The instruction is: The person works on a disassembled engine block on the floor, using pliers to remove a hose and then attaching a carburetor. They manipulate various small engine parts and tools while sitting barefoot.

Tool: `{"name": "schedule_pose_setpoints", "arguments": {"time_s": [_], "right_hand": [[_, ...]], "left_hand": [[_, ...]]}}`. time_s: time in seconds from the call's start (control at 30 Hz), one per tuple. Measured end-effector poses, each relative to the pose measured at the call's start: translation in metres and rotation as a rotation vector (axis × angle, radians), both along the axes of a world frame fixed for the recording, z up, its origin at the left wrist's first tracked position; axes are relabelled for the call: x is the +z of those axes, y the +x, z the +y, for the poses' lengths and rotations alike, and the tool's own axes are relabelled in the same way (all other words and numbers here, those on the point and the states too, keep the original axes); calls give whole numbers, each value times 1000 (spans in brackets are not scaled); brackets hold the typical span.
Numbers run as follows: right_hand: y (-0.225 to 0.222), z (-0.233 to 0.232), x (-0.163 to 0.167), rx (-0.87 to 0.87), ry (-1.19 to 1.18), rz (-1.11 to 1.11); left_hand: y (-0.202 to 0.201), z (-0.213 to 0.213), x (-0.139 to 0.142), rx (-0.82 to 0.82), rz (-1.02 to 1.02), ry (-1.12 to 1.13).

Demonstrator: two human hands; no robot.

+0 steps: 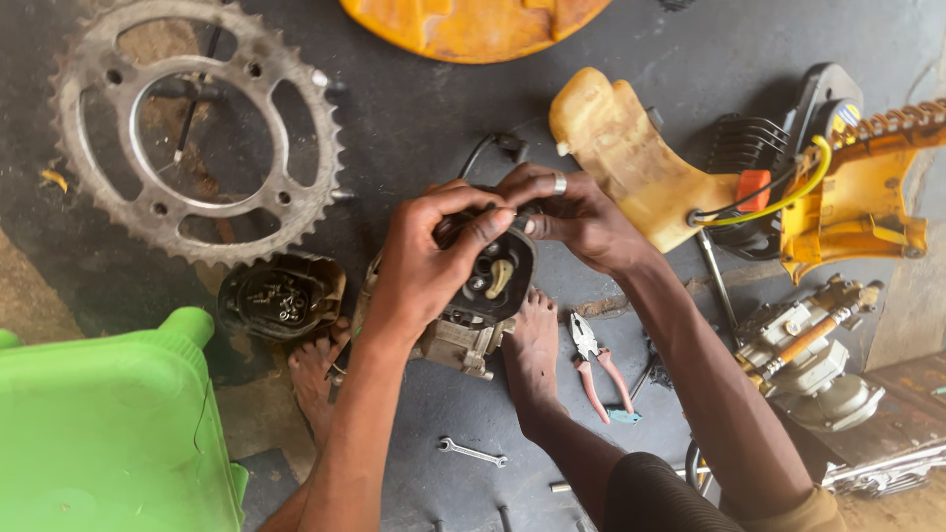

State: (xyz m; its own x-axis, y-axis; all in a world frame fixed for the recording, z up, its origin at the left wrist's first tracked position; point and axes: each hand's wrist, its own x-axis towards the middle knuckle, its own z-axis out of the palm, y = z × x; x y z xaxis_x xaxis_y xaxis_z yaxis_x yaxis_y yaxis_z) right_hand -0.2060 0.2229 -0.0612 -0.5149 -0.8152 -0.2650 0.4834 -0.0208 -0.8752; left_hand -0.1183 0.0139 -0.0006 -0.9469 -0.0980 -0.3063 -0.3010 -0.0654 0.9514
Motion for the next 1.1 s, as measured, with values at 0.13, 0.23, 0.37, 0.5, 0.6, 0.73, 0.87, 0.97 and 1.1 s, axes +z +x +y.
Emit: {"name": "schedule_pose_setpoints", "arguments": {"time_s": [0.13,0.23,0.37,0.5,0.6,0.73,0.87,0.97,1.1], "right_hand": [[-4,4,7,56,94,106],[1,6,7,-1,157,91],[10,3,-1,-109,167,76],[10,-1,-5,-113,199,206],[12,-4,-5,-128,198,228],[15,-5,0,-172,101,111],[12,-5,4,-146,96,95],[12,-7,5,-147,104,136],[16,-8,3,-192,101,88]], "left_hand": [[1,0,4,13,-114,44],[1,1,5,25,-194,74],[2,2,5,50,-267,120],[2,5,5,52,-306,178],[3,6,5,75,-240,158],[4,8,4,99,-179,89],[5,11,6,103,-157,33],[6,13,7,132,-154,35],[7,13,6,175,-114,-55]]}}
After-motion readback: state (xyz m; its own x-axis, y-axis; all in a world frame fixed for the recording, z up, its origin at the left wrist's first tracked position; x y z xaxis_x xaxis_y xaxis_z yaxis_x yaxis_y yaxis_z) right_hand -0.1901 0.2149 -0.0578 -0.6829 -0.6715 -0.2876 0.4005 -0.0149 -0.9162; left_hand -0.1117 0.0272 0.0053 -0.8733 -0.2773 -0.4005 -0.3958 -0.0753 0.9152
